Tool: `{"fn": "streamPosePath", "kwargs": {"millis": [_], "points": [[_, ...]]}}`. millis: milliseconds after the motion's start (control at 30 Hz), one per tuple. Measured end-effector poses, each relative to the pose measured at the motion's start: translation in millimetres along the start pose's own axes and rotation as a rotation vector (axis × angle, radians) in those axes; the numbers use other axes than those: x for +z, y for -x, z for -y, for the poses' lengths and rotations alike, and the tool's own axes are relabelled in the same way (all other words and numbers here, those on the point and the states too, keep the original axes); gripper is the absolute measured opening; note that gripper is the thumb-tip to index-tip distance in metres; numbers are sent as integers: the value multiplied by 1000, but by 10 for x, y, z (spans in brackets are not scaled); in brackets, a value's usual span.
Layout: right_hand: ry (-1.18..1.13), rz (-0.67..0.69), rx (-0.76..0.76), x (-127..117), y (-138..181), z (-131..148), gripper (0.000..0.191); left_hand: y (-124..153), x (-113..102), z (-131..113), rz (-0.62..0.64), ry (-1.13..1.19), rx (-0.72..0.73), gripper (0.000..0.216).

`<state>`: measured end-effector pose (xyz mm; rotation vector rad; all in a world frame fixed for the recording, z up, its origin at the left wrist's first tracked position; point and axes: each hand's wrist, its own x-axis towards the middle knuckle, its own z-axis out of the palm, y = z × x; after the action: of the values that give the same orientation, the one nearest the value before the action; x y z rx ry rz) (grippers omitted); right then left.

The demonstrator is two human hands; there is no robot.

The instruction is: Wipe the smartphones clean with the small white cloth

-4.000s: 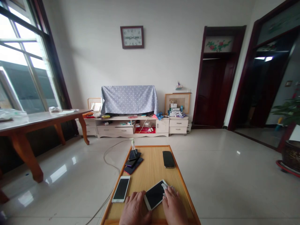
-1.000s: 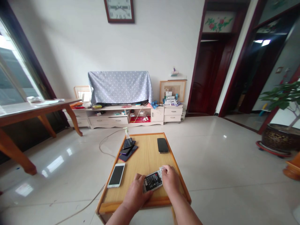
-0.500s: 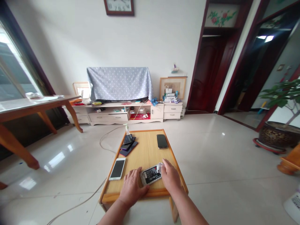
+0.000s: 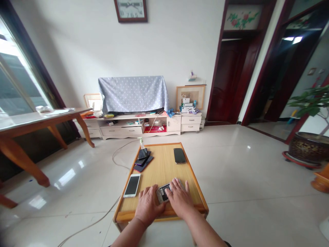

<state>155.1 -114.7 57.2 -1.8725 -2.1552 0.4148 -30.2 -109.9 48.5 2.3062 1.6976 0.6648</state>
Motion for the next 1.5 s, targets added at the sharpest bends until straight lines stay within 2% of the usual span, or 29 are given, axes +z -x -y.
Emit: {"fn": "streamPosePath", "kwargs": {"millis": [300, 400, 533, 700, 767, 900, 967, 1033, 1133, 1300, 1367, 1500], "points": [[-2, -130, 140, 1, -104, -223, 61, 6, -44, -16, 6, 8, -10, 63], [-5, -116, 123, -30, -75, -244, 59, 6, -62, -38, 23, 4, -17, 60], [7, -33, 45, 10, 39, -35, 62, 3, -44, -38, 14, 3, -26, 66], [-12, 52, -143, 84, 149, 298, 59, -4, 10, 2, 43, -10, -24, 64], [2, 46, -103, 69, 110, 280, 60, -5, 26, 11, 20, -2, -25, 64], [9, 10, 86, 4, -44, 45, 63, -1, 37, 16, -23, 18, -27, 75], [-3, -19, 101, -14, -91, -45, 63, 0, 29, 13, -18, 21, -16, 77], [2, -31, 77, -11, -91, -52, 62, -1, 15, 2, -8, 21, -18, 77], [16, -8, 15, 33, -4, 95, 61, -7, -6, -17, 11, 19, -42, 73], [-51, 33, -200, 94, 129, 341, 55, -16, 0, -21, 43, 2, -31, 60], [-25, 8, -166, 45, 84, 274, 56, -17, 11, -27, 19, -2, -32, 60], [62, -65, 90, -112, -75, -21, 62, -14, 16, -61, -9, -8, -47, 73]]}}
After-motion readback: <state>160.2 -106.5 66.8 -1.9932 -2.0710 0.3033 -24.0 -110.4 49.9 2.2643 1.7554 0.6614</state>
